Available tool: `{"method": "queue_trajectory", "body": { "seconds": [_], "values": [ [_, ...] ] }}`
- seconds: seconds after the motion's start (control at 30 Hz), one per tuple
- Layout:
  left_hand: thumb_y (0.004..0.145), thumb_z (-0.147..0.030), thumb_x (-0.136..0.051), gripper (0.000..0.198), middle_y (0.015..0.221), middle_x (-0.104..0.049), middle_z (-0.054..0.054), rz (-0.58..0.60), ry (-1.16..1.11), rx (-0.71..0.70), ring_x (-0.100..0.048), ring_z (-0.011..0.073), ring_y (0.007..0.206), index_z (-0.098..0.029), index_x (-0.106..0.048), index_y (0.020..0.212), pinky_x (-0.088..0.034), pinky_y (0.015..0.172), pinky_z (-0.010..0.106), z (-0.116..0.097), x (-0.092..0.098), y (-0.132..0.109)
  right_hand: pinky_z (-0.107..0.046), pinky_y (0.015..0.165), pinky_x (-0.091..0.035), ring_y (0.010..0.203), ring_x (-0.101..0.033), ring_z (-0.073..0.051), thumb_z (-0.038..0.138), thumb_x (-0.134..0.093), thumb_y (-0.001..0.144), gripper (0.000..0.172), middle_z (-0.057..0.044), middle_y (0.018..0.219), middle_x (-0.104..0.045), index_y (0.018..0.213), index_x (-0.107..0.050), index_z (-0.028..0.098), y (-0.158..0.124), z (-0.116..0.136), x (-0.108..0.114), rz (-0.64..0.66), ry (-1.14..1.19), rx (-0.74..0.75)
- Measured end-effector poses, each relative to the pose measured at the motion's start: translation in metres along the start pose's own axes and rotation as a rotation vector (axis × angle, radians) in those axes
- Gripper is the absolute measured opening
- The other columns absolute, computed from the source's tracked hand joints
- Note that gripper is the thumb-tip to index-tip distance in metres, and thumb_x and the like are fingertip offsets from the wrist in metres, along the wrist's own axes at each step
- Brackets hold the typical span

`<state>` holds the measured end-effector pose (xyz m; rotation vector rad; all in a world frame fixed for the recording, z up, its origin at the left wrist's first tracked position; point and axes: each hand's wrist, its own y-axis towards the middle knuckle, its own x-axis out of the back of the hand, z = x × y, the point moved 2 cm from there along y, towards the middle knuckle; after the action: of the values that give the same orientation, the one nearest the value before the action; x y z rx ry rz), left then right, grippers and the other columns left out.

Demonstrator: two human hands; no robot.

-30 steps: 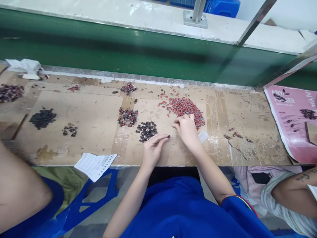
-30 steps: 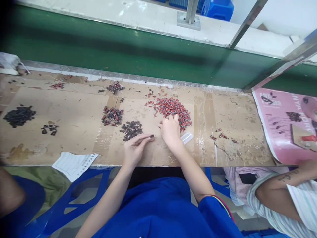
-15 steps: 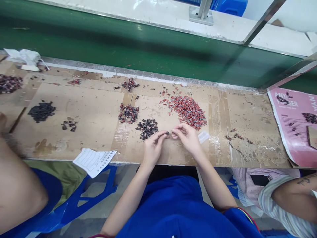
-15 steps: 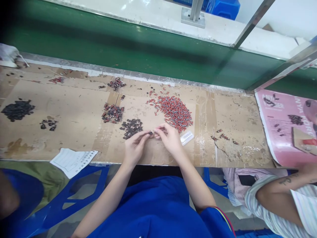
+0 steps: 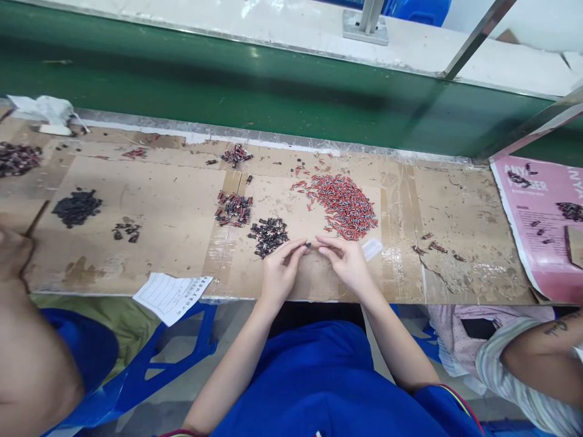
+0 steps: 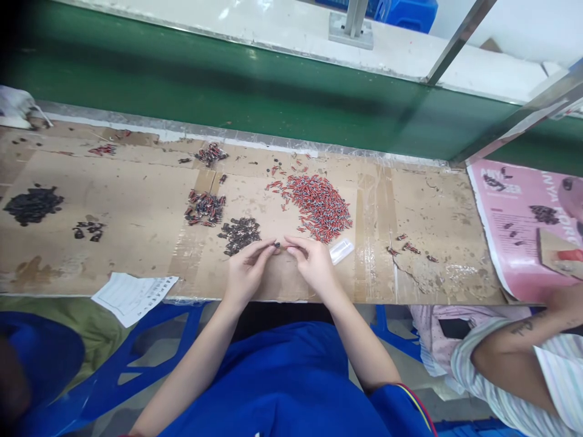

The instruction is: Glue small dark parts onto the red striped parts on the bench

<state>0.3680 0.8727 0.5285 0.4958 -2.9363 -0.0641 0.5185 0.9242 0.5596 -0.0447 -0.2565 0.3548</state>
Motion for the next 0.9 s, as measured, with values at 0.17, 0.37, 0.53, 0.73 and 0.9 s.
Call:
{"method": "queue_trajectory", "body": {
  "seconds": [0.17,0.37,0.53,0.73,0.9],
  "values": [
    [0.084,-0.036,-0.064,0.022,0.094,-0.076,0.008,-0.001,0.007,0.018,-0.073,0.0202,0.082,-0.018,-0.074,0.093,-0.059,0.084,0.034,0.000,0.000,-0.003,-0.033,0.076,-0.062,0.075,-0.071,-0.014,0.019,-0.070,0.073,0.074,-0.010,0.126,-0.065,0.142,-0.045,0.028,-0.002,-0.003,-0.003,-0.042,0.124,-0.048],
    [0.087,-0.029,-0.061,0.016,0.092,-0.076,0.005,0.060,0.121,-0.116,-0.072,0.0190,0.086,-0.021,-0.074,0.090,-0.057,0.087,0.034,-0.009,0.002,-0.003,-0.033,0.076,-0.062,0.073,-0.070,-0.014,0.021,-0.073,0.069,0.093,-0.012,0.126,-0.065,0.150,-0.028,0.029,-0.001,-0.006,-0.001,-0.055,0.176,-0.099],
    [0.087,-0.022,-0.059,0.015,0.085,-0.076,0.004,0.117,0.166,-0.174,-0.071,0.0168,0.081,-0.021,-0.074,0.088,-0.058,0.080,0.030,-0.018,0.004,-0.003,-0.034,0.077,-0.062,0.072,-0.072,-0.015,0.021,-0.075,0.068,0.095,-0.013,0.126,-0.064,0.150,-0.028,0.029,-0.003,-0.005,0.001,-0.055,0.181,-0.099],
    [0.085,-0.020,-0.060,0.013,0.080,-0.075,0.003,0.197,0.084,-0.123,-0.071,0.0156,0.073,-0.020,-0.073,0.084,-0.058,0.075,0.028,-0.022,0.004,-0.001,-0.032,0.071,-0.063,0.071,-0.072,-0.017,0.028,-0.080,0.067,0.099,-0.010,0.124,-0.066,0.150,-0.026,0.034,-0.009,0.007,0.006,-0.005,0.212,-0.084],
    [0.083,-0.025,-0.063,0.012,0.082,-0.075,0.005,0.231,-0.004,-0.074,-0.071,0.0160,0.072,-0.019,-0.073,0.085,-0.059,0.074,0.028,-0.024,0.003,0.000,-0.032,0.073,-0.063,0.074,-0.073,-0.017,0.029,-0.079,0.069,0.103,-0.009,0.129,-0.063,0.152,-0.019,0.037,-0.012,0.012,0.009,0.000,0.218,-0.068]
  ]
}}
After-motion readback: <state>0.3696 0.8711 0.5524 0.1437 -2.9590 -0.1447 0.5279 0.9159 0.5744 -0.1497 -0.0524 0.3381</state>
